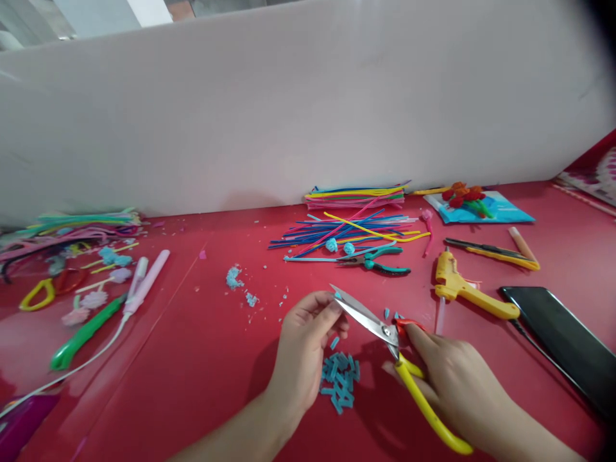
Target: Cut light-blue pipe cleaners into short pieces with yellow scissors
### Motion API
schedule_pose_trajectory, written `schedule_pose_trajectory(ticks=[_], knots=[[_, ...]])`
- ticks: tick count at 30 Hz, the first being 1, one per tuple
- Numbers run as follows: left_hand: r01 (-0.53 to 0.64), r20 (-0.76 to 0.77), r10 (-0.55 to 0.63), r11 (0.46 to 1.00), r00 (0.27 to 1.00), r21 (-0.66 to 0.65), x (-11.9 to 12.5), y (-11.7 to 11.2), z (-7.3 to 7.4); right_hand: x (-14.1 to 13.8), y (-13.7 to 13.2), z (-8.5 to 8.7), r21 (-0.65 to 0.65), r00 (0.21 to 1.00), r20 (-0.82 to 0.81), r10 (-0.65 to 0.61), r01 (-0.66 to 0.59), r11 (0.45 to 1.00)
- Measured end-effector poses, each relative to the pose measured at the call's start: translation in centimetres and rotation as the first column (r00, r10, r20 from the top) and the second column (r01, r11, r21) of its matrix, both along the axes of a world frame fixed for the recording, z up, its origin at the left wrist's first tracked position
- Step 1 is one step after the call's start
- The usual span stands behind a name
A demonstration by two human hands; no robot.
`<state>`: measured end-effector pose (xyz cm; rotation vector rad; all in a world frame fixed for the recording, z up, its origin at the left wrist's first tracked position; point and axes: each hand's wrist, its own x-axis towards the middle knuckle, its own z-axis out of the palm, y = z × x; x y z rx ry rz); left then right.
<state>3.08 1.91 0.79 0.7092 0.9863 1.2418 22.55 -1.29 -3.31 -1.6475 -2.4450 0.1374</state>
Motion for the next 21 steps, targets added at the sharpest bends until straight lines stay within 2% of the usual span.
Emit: schedule_pose_trajectory(ticks=[11,17,21], knots=[[-0.011,0.01,0.011,1.0,1.0,0.019,0.06,-0.14,-0.13,0.11,-0.07,-0.39,0.032,1.0,-0.009,0.014,-0.014,0.999],[-0.012,0.006,0.012,1.0,1.0,0.013,0.09,-0.01,-0.2,-0.11,-0.04,0.0,0.082,1.0,-0.024,0.018,-0.016,0.996],[-0.01,0.005,0.01,1.0,1.0,0.01,-0.02,-0.05,-0.34,-0.14,-0.1,0.07,0.07,1.0,-0.025,0.013,-0.011,0.997]])
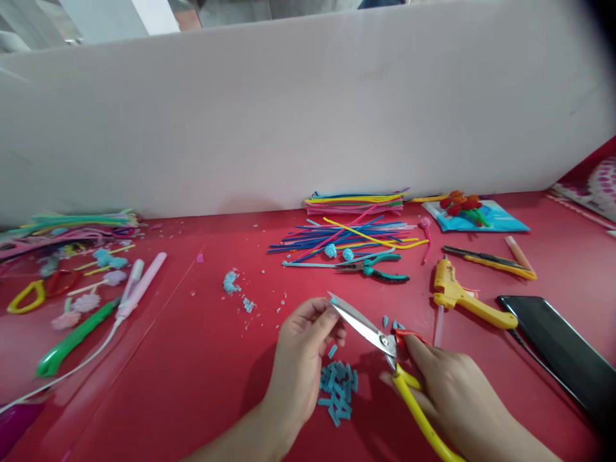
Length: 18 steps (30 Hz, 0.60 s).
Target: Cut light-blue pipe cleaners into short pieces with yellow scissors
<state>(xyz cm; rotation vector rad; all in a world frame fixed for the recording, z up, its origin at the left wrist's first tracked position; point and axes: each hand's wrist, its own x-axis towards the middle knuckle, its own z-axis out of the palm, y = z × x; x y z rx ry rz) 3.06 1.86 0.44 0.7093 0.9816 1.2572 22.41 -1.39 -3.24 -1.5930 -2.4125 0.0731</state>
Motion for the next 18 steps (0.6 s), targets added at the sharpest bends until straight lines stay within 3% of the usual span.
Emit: schedule_pose_trajectory(ticks=[18], knots=[[0.005,-0.047,-0.003,0.999,0.999,0.031,-0.13,-0.08,-0.16,0.04,0.1,-0.22,-0.026,0.999,0.041,-0.005,0.006,1.0]])
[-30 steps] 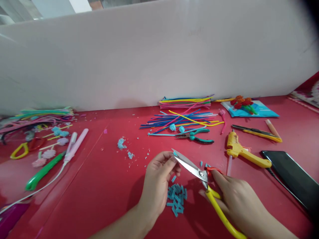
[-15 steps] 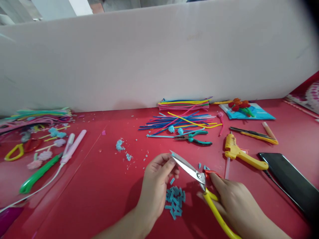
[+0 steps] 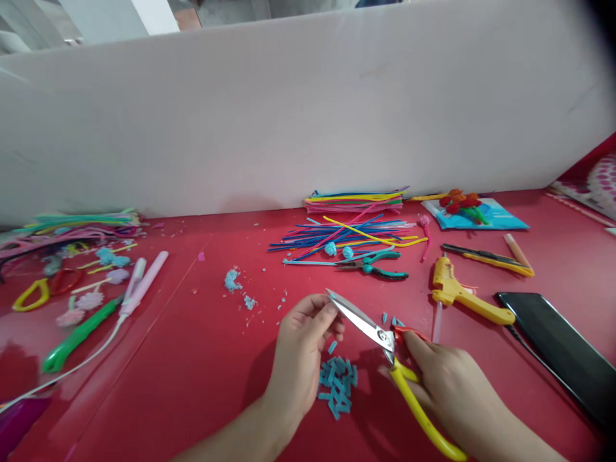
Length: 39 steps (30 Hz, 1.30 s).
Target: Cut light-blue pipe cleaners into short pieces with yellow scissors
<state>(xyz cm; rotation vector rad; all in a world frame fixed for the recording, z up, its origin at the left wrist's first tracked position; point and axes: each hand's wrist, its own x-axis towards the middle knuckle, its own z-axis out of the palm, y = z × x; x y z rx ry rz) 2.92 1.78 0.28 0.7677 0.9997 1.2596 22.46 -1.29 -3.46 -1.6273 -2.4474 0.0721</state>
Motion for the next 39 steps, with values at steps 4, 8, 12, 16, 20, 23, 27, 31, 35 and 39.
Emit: schedule_pose_trajectory(ticks=[4,8,12,16,20,23,27,31,35,39], knots=[[-0.014,-0.001,0.014,1.0,1.0,0.01,0.0,0.0,0.1,0.0,0.1,-0.2,0.026,1.0,0.002,-0.002,0.002,1.0],[0.009,0.019,-0.009,1.0,1.0,-0.011,0.2,-0.1,0.1,-0.3,0.3,-0.1,-0.053,0.992,-0.116,-0.044,0.038,0.998],[0.201,0.073,-0.193,0.973,0.978,-0.117,0.9,-0.7,0.1,-1.0,0.4,1.3,-0.314,0.865,-0.456,-0.21,0.064,0.947],[0.453,0.121,-0.437,0.869,0.891,-0.2,1.6,-1.4,0.0,-1.7,0.4,2.9,-0.568,0.559,-0.705,-0.436,-0.077,0.82],[0.558,0.128,-0.545,0.788,0.829,-0.258,1.8,-1.8,0.2,-1.9,0.3,3.1,-0.643,0.402,-0.744,-0.533,-0.214,0.736],[0.55,0.054,-0.56,0.784,0.827,-0.288,1.8,-1.8,0.3,-2.0,0.2,2.8,-0.647,0.388,-0.746,-0.542,-0.225,0.729],[0.475,-0.208,-0.517,0.852,0.83,-0.221,1.9,-1.8,0.0,-2.1,0.3,2.8,-0.662,0.446,-0.713,-0.541,-0.174,0.729],[0.441,-0.364,-0.474,0.881,0.802,-0.173,2.1,-2.1,-0.4,-2.2,0.5,2.9,-0.628,0.57,-0.673,-0.471,-0.103,0.771],[0.407,-0.336,-0.446,0.895,0.83,-0.182,1.9,-1.9,-0.4,-1.6,0.5,2.7,-0.482,0.711,-0.627,-0.317,-0.035,0.875],[0.167,-0.175,-0.184,0.98,0.967,-0.108,1.1,-0.9,-0.2,-0.7,0.5,2.5,-0.337,0.873,-0.444,-0.202,0.046,0.94]])
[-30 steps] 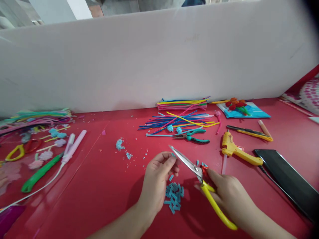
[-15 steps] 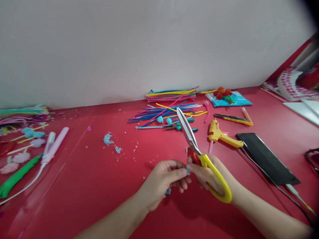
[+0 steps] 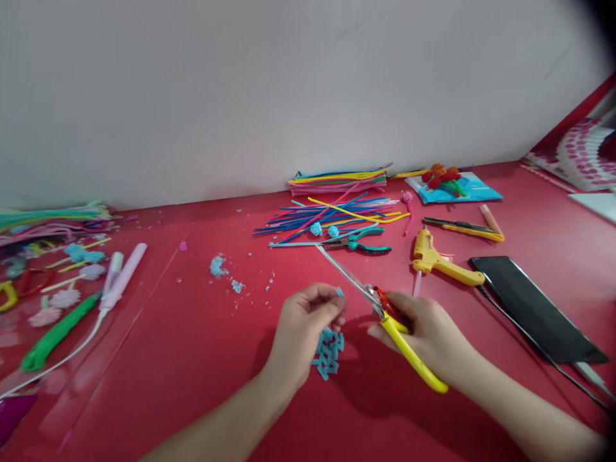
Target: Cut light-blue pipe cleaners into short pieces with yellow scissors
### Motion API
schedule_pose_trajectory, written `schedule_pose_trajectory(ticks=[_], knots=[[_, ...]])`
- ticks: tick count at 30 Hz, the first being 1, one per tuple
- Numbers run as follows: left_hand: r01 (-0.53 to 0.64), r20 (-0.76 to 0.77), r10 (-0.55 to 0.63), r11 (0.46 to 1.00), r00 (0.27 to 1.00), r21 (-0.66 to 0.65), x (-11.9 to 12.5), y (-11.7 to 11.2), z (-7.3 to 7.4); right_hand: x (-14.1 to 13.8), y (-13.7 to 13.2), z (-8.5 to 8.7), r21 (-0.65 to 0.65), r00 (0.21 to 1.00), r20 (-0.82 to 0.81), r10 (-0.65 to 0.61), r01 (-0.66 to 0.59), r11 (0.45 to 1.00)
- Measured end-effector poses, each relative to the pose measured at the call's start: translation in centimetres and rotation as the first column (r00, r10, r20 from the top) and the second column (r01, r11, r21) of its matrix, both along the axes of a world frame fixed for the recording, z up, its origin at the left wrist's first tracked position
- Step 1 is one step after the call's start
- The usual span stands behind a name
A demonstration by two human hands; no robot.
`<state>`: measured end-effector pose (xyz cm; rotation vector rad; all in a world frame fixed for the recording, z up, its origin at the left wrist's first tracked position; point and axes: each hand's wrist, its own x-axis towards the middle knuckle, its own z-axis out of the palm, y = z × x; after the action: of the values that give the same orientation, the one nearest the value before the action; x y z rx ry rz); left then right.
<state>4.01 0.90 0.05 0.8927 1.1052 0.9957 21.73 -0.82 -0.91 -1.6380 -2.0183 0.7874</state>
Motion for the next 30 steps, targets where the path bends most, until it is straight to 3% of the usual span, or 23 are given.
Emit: schedule_pose_trajectory(ticks=[3,9,22,30], knots=[[-0.161,0.155,0.153,0.986,0.976,0.045,-0.7,0.7,0.2,0.3,-0.1,-0.4,0.147,0.979,0.205,0.022,-0.053,0.988],[-0.214,0.204,0.193,0.972,0.96,0.091,-1.4,1.1,0.5,0.6,0.0,-1.5,0.268,0.912,0.409,0.026,-0.147,0.952],[-0.13,0.225,0.109,0.988,0.968,0.08,-1.4,1.1,1.3,0.9,-0.1,-1.5,0.261,0.916,0.392,0.086,-0.2,0.944],[-0.109,0.209,0.088,0.99,0.974,0.088,-1.5,1.2,1.3,1.0,-0.2,-1.6,0.186,0.919,0.381,0.1,-0.182,0.966]])
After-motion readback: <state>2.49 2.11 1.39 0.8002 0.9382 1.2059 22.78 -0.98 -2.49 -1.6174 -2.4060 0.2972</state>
